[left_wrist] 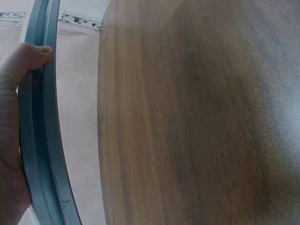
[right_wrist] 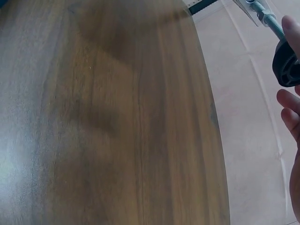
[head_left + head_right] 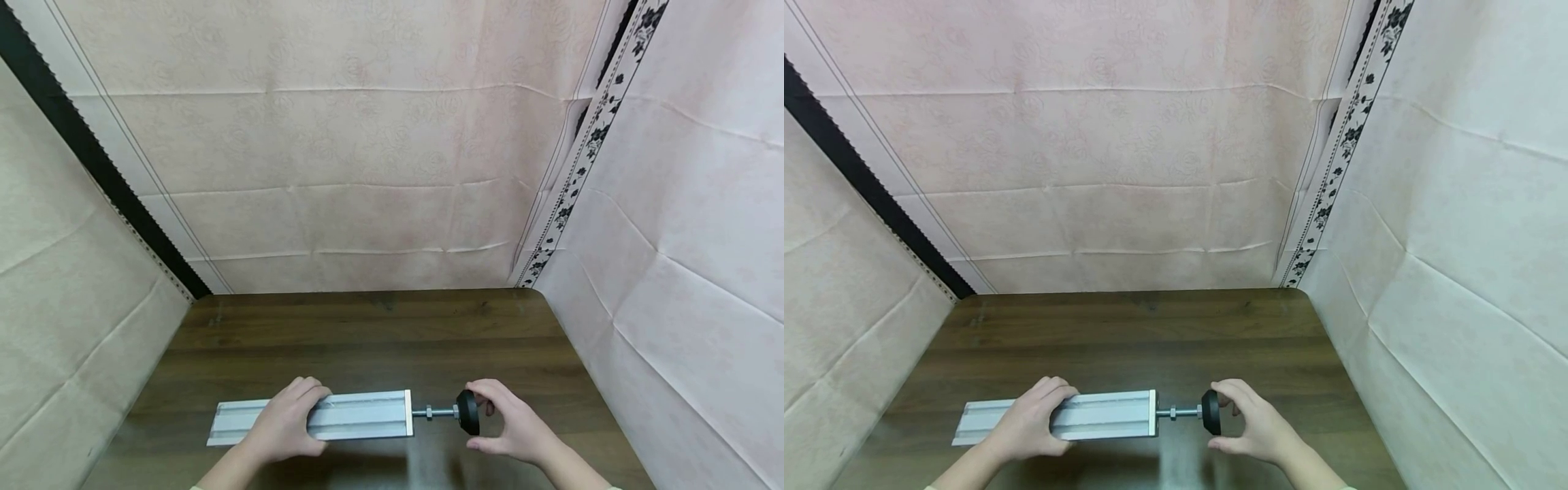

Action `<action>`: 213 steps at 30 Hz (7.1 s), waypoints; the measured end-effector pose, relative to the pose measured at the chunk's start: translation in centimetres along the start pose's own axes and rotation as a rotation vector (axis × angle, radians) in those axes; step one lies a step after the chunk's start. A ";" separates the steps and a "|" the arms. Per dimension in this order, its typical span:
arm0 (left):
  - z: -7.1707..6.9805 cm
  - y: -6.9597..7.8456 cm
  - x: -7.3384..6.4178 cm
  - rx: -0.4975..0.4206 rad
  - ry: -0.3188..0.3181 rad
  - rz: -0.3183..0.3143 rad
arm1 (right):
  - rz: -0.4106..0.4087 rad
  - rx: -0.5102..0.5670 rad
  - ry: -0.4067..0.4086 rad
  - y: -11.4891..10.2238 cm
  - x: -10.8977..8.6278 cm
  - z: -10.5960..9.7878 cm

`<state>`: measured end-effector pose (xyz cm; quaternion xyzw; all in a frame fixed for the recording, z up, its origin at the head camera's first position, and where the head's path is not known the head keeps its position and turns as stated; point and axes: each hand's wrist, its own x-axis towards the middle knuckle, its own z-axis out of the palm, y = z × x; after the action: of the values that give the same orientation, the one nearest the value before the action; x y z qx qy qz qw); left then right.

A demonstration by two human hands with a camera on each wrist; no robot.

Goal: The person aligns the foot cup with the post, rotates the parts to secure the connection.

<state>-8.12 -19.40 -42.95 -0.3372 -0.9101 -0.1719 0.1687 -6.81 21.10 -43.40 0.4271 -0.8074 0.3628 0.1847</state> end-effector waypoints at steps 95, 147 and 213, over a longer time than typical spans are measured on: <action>0.2 0.0 0.0 0.000 0.049 0.020 | -0.094 -0.060 0.041 0.4 0.6 0.3; 0.1 -0.1 0.0 0.004 0.028 0.012 | 0.213 0.004 0.037 -0.3 0.9 0.6; 0.3 -0.3 0.2 0.009 0.032 0.016 | 0.014 -0.037 0.000 0.0 0.5 0.4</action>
<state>-8.52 -19.36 -43.20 -0.3408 -0.9053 -0.1719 0.1863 -7.10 20.50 -43.38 0.4179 -0.8170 0.3490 0.1899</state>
